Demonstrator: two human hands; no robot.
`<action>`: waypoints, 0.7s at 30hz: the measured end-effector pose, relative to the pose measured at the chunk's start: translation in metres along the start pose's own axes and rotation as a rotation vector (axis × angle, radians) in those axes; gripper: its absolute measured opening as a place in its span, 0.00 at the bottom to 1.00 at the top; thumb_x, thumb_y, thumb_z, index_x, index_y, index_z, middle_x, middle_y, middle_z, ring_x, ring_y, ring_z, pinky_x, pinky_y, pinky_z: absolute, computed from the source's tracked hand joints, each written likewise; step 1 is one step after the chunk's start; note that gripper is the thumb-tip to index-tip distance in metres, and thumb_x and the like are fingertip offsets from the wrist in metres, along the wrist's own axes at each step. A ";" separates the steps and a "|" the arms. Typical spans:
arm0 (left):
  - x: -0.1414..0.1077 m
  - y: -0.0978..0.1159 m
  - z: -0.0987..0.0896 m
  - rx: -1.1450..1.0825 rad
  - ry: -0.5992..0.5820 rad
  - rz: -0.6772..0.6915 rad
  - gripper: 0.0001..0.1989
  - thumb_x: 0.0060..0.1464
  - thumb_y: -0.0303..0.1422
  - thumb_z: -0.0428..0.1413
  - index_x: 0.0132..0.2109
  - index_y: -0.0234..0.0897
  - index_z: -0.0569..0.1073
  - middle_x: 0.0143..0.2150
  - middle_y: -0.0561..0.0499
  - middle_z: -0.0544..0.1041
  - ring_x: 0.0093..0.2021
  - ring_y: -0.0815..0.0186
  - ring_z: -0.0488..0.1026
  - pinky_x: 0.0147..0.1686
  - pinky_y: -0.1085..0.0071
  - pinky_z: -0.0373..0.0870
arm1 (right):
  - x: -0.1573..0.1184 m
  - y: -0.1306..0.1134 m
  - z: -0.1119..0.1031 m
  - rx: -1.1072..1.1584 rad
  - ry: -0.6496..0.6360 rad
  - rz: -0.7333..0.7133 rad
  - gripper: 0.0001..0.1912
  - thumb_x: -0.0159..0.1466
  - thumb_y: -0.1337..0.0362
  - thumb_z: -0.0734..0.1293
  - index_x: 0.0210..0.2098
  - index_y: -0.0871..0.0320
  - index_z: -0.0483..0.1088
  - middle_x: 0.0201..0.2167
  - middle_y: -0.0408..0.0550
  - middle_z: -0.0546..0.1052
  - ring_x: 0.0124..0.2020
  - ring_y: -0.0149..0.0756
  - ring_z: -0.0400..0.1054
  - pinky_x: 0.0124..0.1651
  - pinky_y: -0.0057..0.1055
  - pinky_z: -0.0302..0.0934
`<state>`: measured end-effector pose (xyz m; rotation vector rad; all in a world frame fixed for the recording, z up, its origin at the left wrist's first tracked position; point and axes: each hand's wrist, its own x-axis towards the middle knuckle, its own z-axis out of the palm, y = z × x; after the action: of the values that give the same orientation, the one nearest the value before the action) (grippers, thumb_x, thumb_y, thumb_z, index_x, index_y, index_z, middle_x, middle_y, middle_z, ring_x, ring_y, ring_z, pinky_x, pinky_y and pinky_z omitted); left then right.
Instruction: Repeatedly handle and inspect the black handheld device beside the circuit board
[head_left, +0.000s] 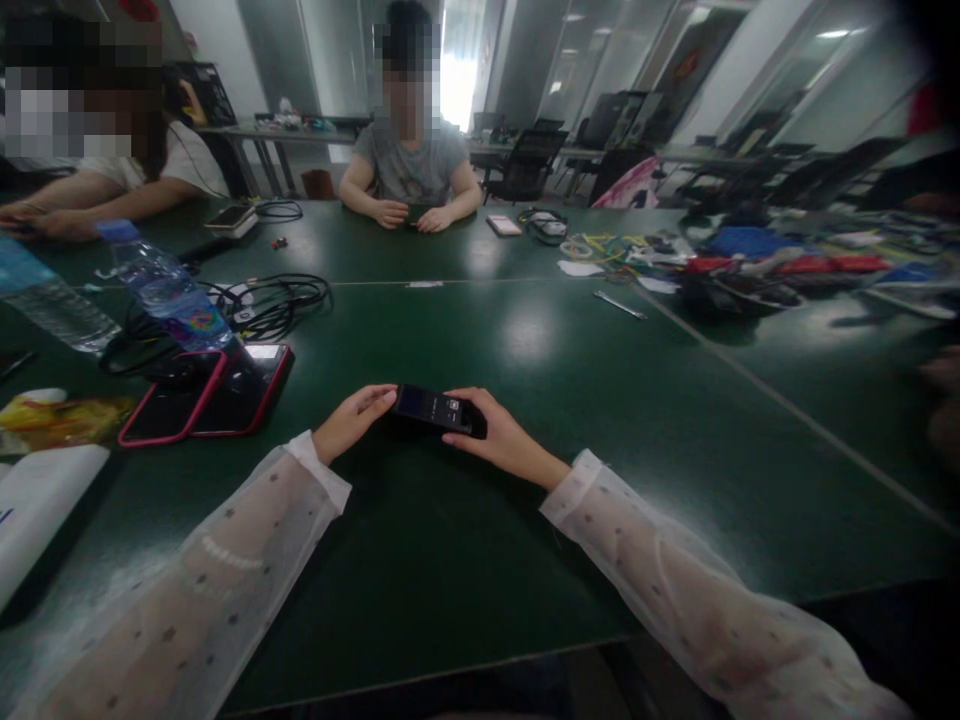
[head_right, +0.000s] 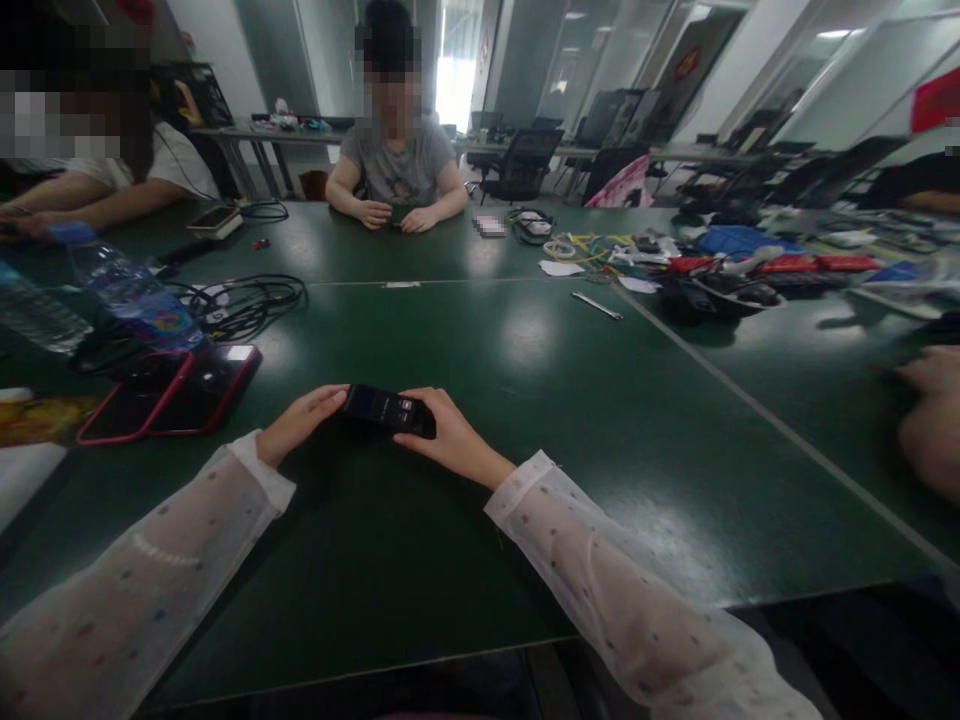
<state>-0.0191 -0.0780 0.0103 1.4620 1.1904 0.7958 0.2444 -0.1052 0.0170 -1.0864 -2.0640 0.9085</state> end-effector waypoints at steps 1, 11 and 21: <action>0.001 -0.002 0.000 -0.004 0.004 0.010 0.23 0.56 0.45 0.54 0.54 0.37 0.71 0.53 0.44 0.75 0.56 0.53 0.69 0.58 0.54 0.60 | 0.000 0.001 0.001 -0.020 0.017 -0.008 0.27 0.59 0.56 0.70 0.56 0.50 0.61 0.52 0.50 0.67 0.54 0.45 0.63 0.57 0.51 0.60; 0.002 -0.006 -0.005 -0.028 -0.035 -0.003 0.21 0.57 0.38 0.53 0.57 0.36 0.67 0.52 0.45 0.75 0.56 0.58 0.70 0.60 0.55 0.59 | 0.002 0.012 0.001 -0.079 0.119 0.020 0.28 0.60 0.56 0.69 0.57 0.50 0.60 0.53 0.52 0.67 0.54 0.46 0.64 0.56 0.50 0.62; 0.007 -0.017 -0.007 -0.051 -0.070 0.067 0.22 0.58 0.37 0.54 0.57 0.36 0.66 0.53 0.45 0.75 0.56 0.59 0.70 0.60 0.55 0.59 | 0.005 0.010 -0.002 0.028 0.207 0.010 0.25 0.61 0.55 0.68 0.55 0.50 0.61 0.53 0.51 0.68 0.54 0.45 0.65 0.57 0.48 0.60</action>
<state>-0.0281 -0.0698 -0.0051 1.4820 1.0662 0.8089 0.2478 -0.0961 0.0116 -1.1269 -1.8725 0.7921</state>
